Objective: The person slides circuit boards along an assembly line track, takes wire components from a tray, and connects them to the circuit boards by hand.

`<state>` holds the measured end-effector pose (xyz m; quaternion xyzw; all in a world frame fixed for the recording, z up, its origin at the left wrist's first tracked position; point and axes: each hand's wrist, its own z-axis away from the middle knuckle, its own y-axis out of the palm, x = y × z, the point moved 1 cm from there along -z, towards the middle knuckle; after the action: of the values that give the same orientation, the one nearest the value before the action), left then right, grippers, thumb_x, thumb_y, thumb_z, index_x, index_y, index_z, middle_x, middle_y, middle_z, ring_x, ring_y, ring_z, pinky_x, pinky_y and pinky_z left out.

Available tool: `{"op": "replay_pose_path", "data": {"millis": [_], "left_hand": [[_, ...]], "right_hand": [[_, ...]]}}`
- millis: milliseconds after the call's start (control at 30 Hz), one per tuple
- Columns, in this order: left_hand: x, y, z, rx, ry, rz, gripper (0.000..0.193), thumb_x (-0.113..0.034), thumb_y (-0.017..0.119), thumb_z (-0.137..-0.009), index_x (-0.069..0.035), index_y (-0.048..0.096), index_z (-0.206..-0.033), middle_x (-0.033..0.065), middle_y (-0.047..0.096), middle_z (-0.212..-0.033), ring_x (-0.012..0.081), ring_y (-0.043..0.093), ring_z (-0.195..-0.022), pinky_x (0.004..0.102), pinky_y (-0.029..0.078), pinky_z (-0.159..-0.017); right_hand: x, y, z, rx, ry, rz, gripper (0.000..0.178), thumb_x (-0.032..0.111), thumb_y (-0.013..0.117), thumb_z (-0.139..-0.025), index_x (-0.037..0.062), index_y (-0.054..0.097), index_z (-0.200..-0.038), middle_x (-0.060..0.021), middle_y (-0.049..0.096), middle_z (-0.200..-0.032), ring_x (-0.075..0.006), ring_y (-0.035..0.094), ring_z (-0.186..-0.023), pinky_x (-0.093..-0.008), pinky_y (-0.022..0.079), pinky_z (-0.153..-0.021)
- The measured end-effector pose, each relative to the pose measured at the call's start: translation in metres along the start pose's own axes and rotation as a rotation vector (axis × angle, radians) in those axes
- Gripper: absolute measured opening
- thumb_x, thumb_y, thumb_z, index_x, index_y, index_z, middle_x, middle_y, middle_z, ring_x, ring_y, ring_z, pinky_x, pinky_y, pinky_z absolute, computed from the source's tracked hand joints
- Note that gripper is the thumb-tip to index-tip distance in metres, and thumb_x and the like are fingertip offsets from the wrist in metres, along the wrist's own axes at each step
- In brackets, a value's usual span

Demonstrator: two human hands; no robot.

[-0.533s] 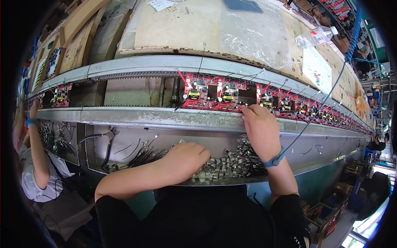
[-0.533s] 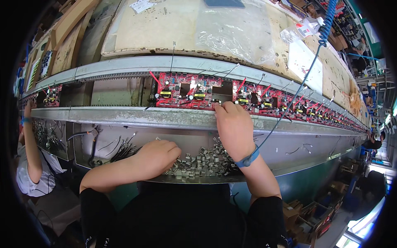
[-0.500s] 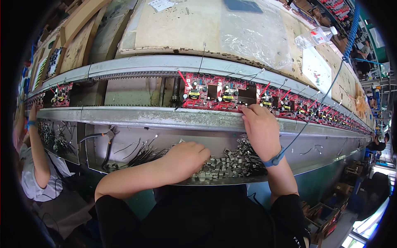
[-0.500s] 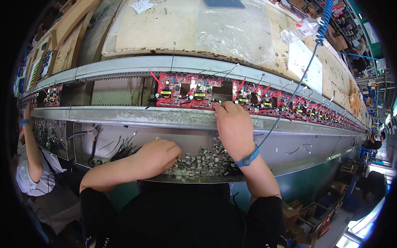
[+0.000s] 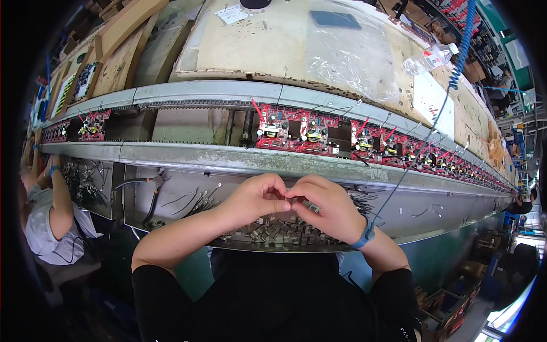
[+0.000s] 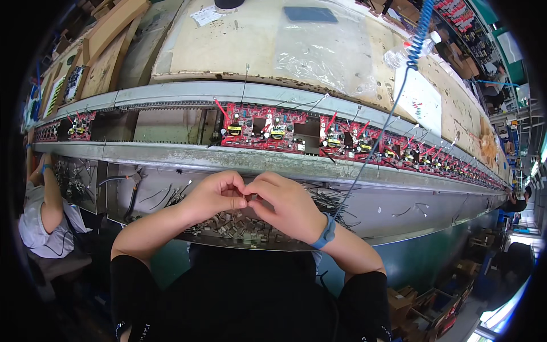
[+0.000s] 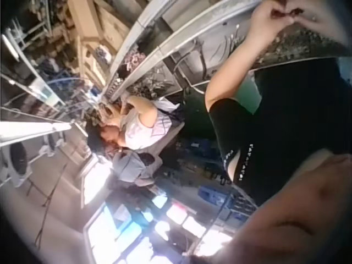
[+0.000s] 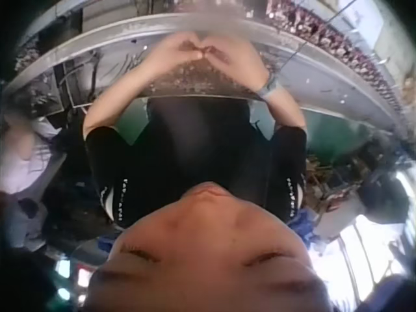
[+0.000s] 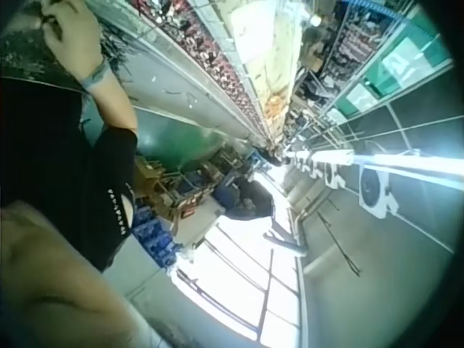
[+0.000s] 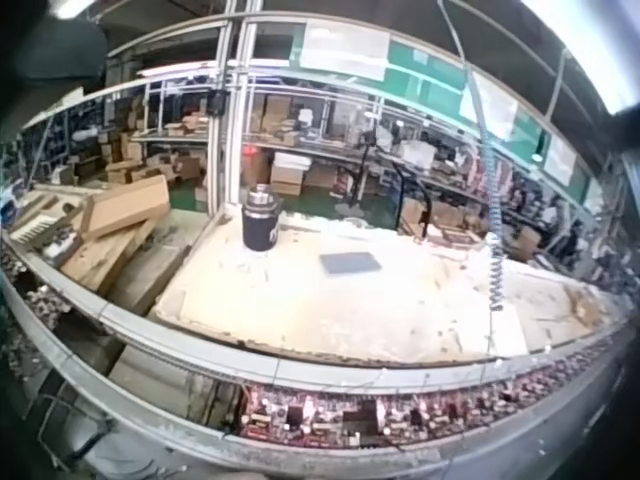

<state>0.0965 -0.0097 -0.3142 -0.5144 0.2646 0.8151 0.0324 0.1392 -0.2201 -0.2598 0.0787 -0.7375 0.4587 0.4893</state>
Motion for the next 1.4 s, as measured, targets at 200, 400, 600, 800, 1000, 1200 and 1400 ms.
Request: {"op": "replay_pose_path", "data": {"millis": [200, 400, 600, 800, 1000, 1200, 1400], "left_hand": [[0.007, 0.000, 0.001, 0.031, 0.050, 0.023, 0.030, -0.002, 0.073, -0.093, -0.005, 0.054, -0.116, 0.0031, 0.063, -0.106, 0.0095, 0.061, -0.097, 0.0261, 0.051, -0.084], [-0.002, 0.007, 0.008, -0.072, 0.115, 0.056, 0.041, 0.001, 0.069, -0.095, -0.006, 0.046, -0.129, 0.0024, 0.060, -0.105, 0.0085, 0.058, -0.096, 0.0263, 0.049, -0.086], [-0.012, 0.017, 0.027, -0.178, 0.434, -0.446, 0.033, 0.005, 0.066, -0.093, -0.004, 0.054, -0.121, 0.0020, 0.057, -0.099, 0.0080, 0.057, -0.087, 0.0259, 0.048, -0.074], [-0.020, 0.023, 0.027, -0.208, 0.695, -0.788, 0.027, 0.000, 0.072, -0.080, -0.006, 0.057, -0.102, 0.0098, 0.060, -0.085, 0.0312, 0.062, -0.076, 0.0432, 0.048, -0.066], [-0.021, 0.027, 0.026, -0.242, 0.854, -0.809, 0.024, 0.003, 0.074, -0.077, -0.004, 0.061, -0.097, 0.0108, 0.063, -0.087, 0.0329, 0.062, -0.076, 0.0421, 0.049, -0.064], [-0.018, 0.026, 0.027, -0.233, 0.889, -0.832, 0.023, 0.000, 0.075, -0.076, -0.005, 0.062, -0.095, 0.0096, 0.063, -0.088, 0.0311, 0.063, -0.077, 0.0413, 0.049, -0.064], [-0.016, 0.027, 0.027, -0.219, 0.921, -0.892, 0.021, -0.005, 0.075, -0.076, -0.006, 0.063, -0.094, 0.0072, 0.062, -0.090, 0.0286, 0.061, -0.077, 0.0392, 0.047, -0.064]], "right_hand": [[0.000, 0.008, 0.000, -0.020, 0.044, -0.049, 0.029, 0.002, 0.073, -0.084, 0.0057, 0.067, -0.112, -0.0096, 0.064, -0.101, -0.0239, 0.069, -0.088, -0.0344, 0.056, -0.076], [0.004, 0.000, -0.012, -0.036, 0.044, -0.012, 0.027, 0.002, 0.074, -0.080, 0.0050, 0.064, -0.105, -0.0103, 0.065, -0.101, -0.0268, 0.068, -0.087, -0.0362, 0.056, -0.075], [0.004, -0.011, -0.052, -0.288, -0.200, 0.504, 0.030, 0.004, 0.075, -0.075, 0.0094, 0.065, -0.103, -0.0087, 0.064, -0.103, -0.0313, 0.065, -0.093, -0.0416, 0.052, -0.080], [-0.013, 0.002, -0.084, -0.261, -0.265, 0.649, 0.029, 0.006, 0.074, -0.074, 0.0108, 0.065, -0.101, -0.0062, 0.063, -0.098, -0.0290, 0.063, -0.091, -0.0425, 0.049, -0.083], [-0.003, -0.006, -0.070, -0.119, -0.200, 0.722, 0.027, 0.007, 0.073, -0.075, 0.0101, 0.065, -0.101, -0.0063, 0.064, -0.098, -0.0264, 0.064, -0.088, -0.0405, 0.048, -0.087], [-0.011, -0.008, -0.067, -0.151, -0.136, 0.836, 0.025, 0.007, 0.073, -0.076, 0.0103, 0.065, -0.099, -0.0063, 0.064, -0.099, -0.0267, 0.064, -0.089, -0.0415, 0.047, -0.087], [-0.002, -0.001, -0.067, -0.248, -0.077, 0.888, 0.024, 0.008, 0.074, -0.073, 0.0108, 0.065, -0.095, -0.0064, 0.063, -0.107, -0.0276, 0.063, -0.096, -0.0426, 0.046, -0.088]]}}
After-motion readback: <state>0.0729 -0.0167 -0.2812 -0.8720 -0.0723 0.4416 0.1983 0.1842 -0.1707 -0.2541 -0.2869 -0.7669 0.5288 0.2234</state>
